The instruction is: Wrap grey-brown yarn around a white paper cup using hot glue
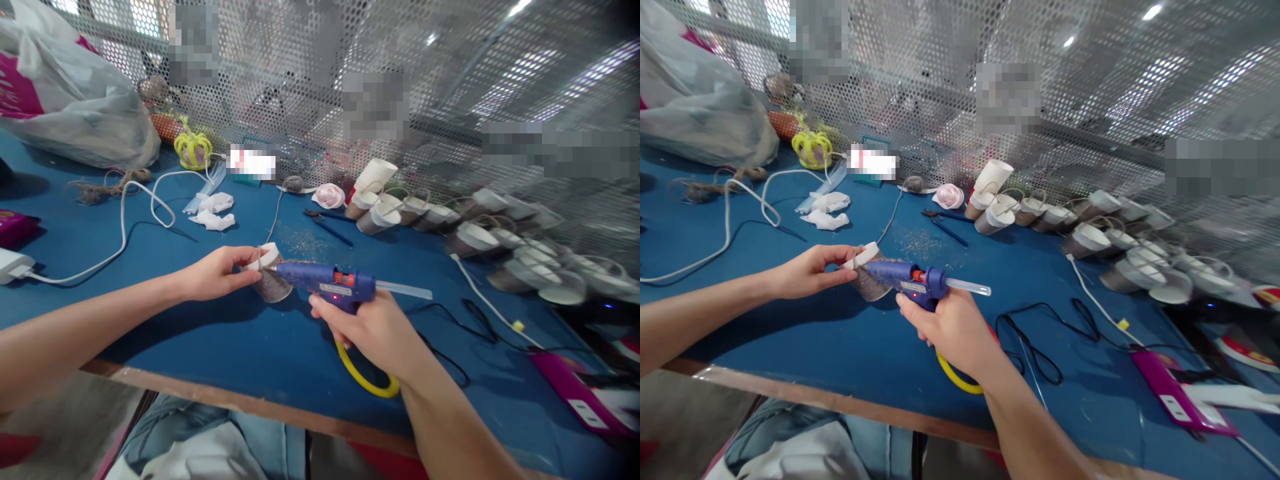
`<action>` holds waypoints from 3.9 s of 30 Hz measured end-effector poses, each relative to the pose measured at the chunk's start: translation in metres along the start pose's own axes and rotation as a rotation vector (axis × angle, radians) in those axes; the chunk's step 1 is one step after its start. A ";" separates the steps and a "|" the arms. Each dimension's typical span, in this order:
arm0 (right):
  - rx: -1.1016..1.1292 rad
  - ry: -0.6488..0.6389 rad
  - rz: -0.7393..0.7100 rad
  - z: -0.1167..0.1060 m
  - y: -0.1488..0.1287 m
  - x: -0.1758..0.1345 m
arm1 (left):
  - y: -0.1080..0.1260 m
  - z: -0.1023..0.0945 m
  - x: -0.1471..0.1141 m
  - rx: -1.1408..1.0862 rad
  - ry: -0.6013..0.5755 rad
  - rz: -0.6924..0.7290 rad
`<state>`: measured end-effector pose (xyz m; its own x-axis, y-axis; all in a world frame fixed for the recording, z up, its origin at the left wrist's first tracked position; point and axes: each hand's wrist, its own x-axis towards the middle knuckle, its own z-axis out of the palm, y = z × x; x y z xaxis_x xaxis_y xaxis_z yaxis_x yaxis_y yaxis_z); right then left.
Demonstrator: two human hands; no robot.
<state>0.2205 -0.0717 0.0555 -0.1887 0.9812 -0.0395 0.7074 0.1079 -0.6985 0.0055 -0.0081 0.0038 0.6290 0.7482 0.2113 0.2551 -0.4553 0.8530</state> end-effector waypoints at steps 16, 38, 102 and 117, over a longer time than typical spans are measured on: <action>0.064 0.029 0.013 -0.007 0.008 0.008 | 0.001 -0.001 0.000 0.020 -0.022 -0.012; 0.038 0.049 0.041 -0.006 0.008 0.009 | 0.002 -0.001 -0.001 0.019 -0.017 -0.006; 0.346 0.419 -0.154 0.006 0.012 0.055 | 0.014 0.001 -0.006 -0.178 -0.054 -0.094; 0.275 0.373 -0.136 0.011 0.016 0.057 | 0.017 0.000 -0.008 -0.269 -0.086 -0.021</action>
<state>0.2133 -0.0163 0.0343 0.0255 0.9568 0.2895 0.4775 0.2428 -0.8444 0.0046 -0.0221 0.0169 0.6889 0.7068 0.1607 0.0717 -0.2871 0.9552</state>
